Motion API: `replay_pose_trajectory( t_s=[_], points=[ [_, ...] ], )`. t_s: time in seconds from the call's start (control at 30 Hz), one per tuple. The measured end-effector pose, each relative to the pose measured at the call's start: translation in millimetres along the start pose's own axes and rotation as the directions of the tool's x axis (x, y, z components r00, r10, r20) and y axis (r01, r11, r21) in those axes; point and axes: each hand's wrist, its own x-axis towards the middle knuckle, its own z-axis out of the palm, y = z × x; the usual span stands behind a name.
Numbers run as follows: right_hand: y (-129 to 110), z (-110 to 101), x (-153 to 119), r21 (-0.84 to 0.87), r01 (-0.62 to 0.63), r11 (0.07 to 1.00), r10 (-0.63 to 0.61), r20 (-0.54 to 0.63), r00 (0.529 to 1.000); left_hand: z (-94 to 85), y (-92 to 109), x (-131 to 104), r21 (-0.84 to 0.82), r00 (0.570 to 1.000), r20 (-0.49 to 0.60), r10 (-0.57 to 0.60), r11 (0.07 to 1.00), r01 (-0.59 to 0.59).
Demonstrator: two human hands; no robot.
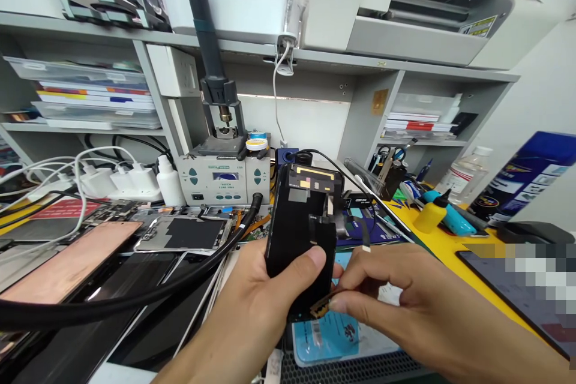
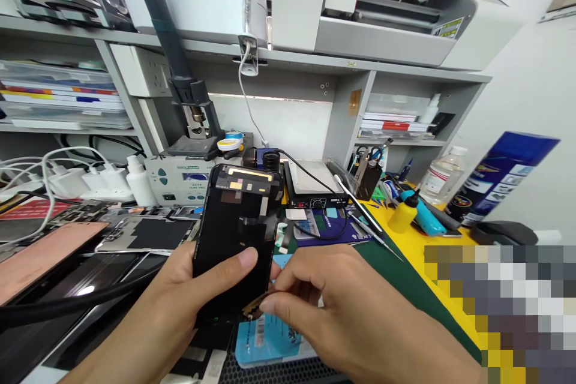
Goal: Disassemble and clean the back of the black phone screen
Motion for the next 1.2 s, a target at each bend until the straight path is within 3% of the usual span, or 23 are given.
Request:
replay_pose_trajectory(
  t_s=[0.27, 0.73, 0.97, 1.07, 1.2],
  points=[
    [4, -2, -6, -0.04, 0.057, 0.998, -0.058, -0.026, 0.998, 2.2, 1, 0, -0.031, 0.999, 0.029, 0.019, 0.999, -0.018],
    [1, 0, -1, -0.04, 0.042, 0.998, -0.039, 0.07, 0.997, -1.6, 2, 5, 0.029, 0.982, 0.044, -0.184, 0.983, 0.183],
    [2, 1, -7, -0.056, 0.073, 0.996, -0.067, 0.105, 0.992, -0.4, -1, 6, 0.013, 0.982, -0.024, -0.188, 0.982, 0.188],
    [3, 1, -10, -0.062, 0.057, 0.996, -0.047, 0.152, 0.987, -4.3, -2, 6, 0.003, 0.97, -0.07, -0.234, 0.972, 0.234],
    [3, -1, -10, -0.092, 0.029, 0.995, -0.009, 0.215, 0.977, -8.2, -5, 7, -0.006, 0.953, -0.048, -0.298, 0.955, 0.298]
  ],
)
